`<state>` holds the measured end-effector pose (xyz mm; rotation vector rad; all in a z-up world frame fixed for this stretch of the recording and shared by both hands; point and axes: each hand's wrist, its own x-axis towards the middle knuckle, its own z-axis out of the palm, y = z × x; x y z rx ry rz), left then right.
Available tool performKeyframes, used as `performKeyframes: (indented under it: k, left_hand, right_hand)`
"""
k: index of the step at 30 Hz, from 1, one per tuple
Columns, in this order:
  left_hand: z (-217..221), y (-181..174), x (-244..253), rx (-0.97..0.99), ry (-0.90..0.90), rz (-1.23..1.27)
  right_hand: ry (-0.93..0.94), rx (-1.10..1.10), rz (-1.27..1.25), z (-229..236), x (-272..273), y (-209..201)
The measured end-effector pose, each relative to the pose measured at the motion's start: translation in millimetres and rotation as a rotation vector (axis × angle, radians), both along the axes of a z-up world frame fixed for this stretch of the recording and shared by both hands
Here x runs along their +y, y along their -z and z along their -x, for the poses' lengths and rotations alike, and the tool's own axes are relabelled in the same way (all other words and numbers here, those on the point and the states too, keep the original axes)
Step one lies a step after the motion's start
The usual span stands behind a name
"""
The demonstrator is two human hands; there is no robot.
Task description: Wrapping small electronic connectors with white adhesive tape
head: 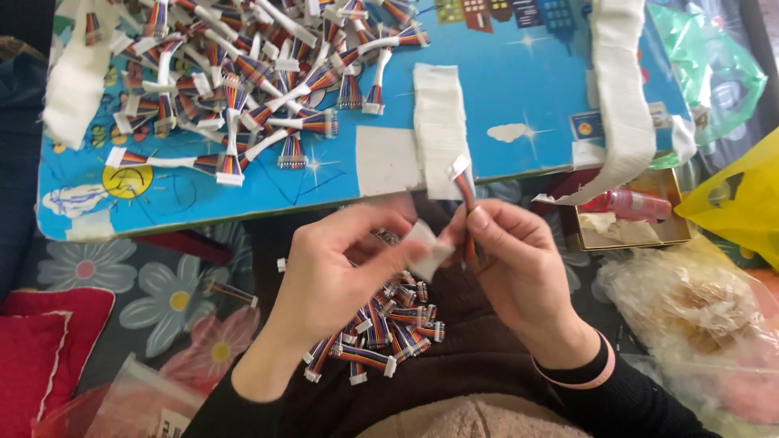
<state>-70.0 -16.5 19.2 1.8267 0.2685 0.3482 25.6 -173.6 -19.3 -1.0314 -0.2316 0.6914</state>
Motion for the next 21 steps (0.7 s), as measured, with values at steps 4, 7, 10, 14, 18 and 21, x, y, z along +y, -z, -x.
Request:
performKeyframes:
  k: [4,7,10,14,18,21]
  left_hand:
    - [5.6,7.1,5.2,-0.041,0.083,0.093]
    - [3.7,4.2,4.0,0.031,0.162,0.191]
    - [-3.5,7.6,-0.7,0.064,0.078,0.189]
    - [-9.0,4.0,-3.5,0.084,0.039,0.271]
    - [-7.5,5.1,-3.7,0.059,-0.024,0.189]
    - [-4.7,6.7,-5.3,0.024,-0.072,0.093]
  right_hand:
    - [0.039,-0.047,0.022,5.8,9.8,3.7]
    - [0.023,-0.32,0.235,13.2,15.8,5.5]
    - [-0.021,-0.387,0.216,18.0,12.3,7.3]
    - [-0.055,-0.395,0.199,23.0,15.7,-3.4]
    - [-0.057,-0.258,0.074,26.2,13.7,8.4]
    - [-0.095,-0.124,-0.025,26.4,11.7,11.0]
